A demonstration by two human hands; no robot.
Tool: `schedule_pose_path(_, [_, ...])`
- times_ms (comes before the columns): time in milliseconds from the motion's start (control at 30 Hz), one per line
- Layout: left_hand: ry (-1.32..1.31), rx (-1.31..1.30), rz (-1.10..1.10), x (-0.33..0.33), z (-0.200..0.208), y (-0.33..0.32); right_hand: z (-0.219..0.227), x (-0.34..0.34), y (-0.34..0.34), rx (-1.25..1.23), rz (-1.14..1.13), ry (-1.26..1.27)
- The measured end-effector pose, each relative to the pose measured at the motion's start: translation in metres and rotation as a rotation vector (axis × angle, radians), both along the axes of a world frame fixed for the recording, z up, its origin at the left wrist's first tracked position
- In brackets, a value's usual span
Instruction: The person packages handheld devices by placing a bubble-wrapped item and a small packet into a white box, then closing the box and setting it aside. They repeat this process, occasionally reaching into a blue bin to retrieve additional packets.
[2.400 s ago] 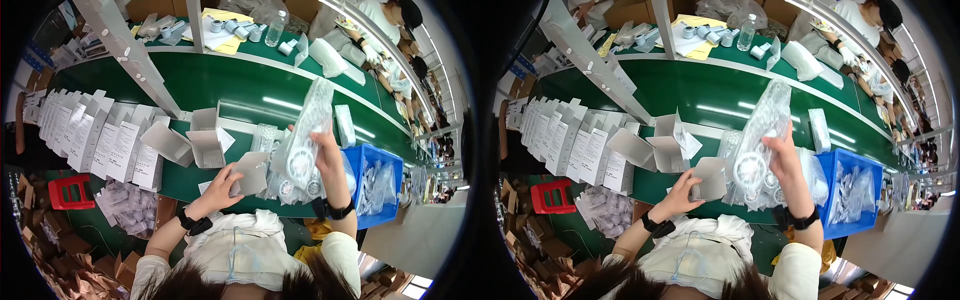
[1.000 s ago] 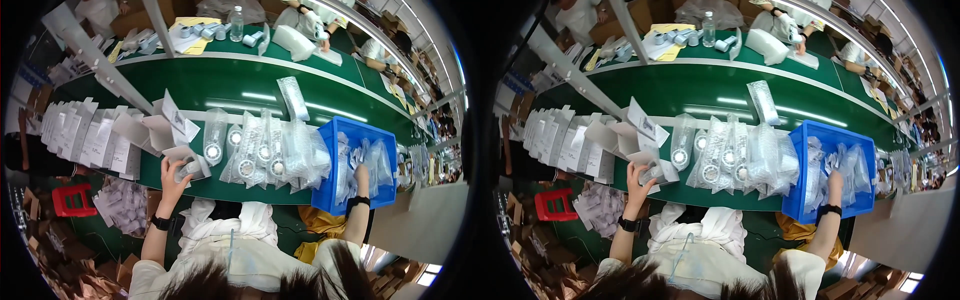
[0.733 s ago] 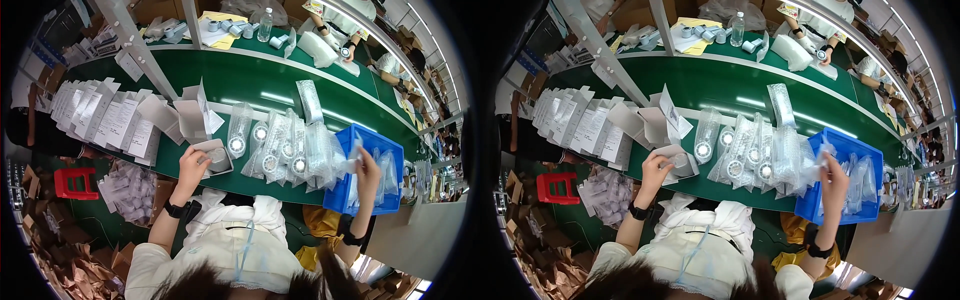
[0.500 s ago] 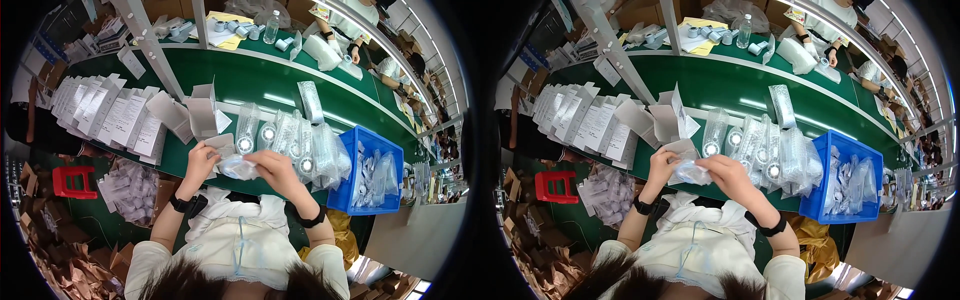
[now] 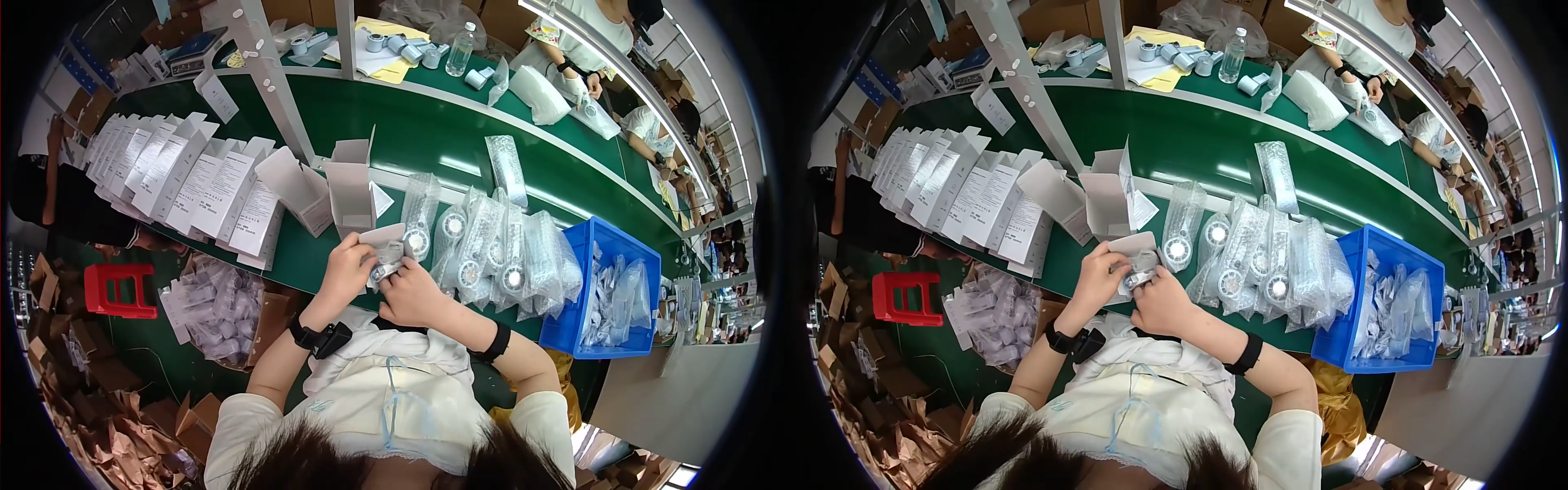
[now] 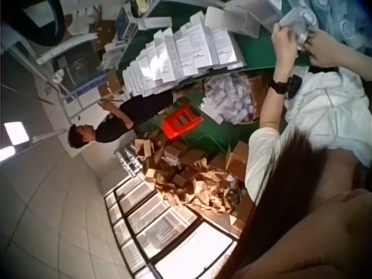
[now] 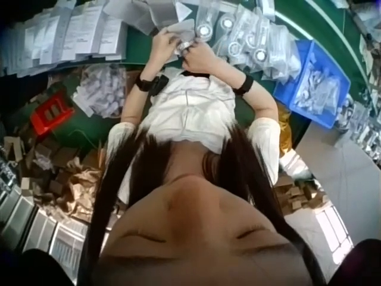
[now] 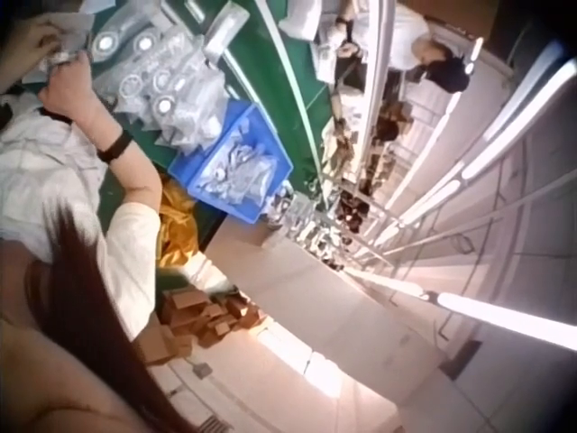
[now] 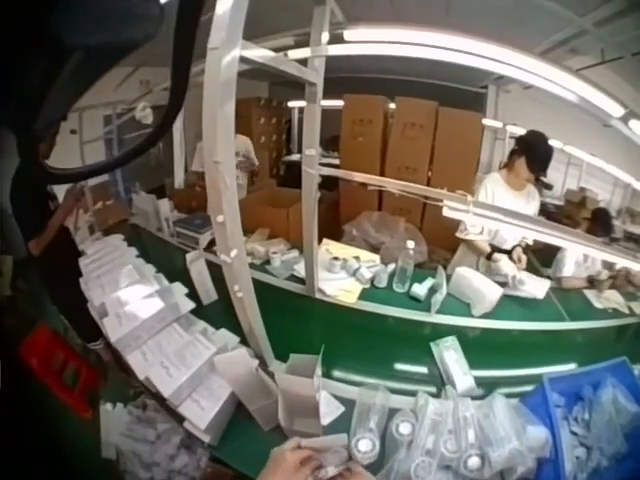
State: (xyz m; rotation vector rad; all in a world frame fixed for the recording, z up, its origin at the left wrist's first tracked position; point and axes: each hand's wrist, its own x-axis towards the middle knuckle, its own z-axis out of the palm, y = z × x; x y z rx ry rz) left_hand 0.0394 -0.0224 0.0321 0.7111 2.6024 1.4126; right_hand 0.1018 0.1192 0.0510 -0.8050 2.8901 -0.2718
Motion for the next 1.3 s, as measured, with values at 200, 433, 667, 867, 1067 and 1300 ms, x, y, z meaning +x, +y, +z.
schedule_pose_path(200, [0.139,0.071,0.037,0.003,0.011,-0.007,-0.002,0.015,0.034,-0.368,0.163,0.368])
schedule_pose_path(433, [0.211,0.219,-0.229,-0.001,0.084,0.015,0.02,0.013,0.07,-1.105,-0.431,-0.201])
schedule_pose_path(667, [-0.035,-0.03,0.108,-0.034,0.023,-0.033,0.063,-0.149,0.131,-1.391,-0.526,-0.128])
schedule_pose_path(867, [0.092,-0.307,0.093,-0.042,-0.01,-0.028,-0.022,-0.292,0.137,-1.075,-0.488,0.155])
schedule_pose_path(1067, [0.259,-0.255,0.1,-0.053,-0.022,-0.027,-0.09,-0.329,0.137,-1.191,-0.546,0.122])
schedule_pose_path(1300, [0.344,-0.141,-0.05,-0.065,-0.034,-0.029,-0.119,-0.301,0.221,-0.153,-0.551,0.269])
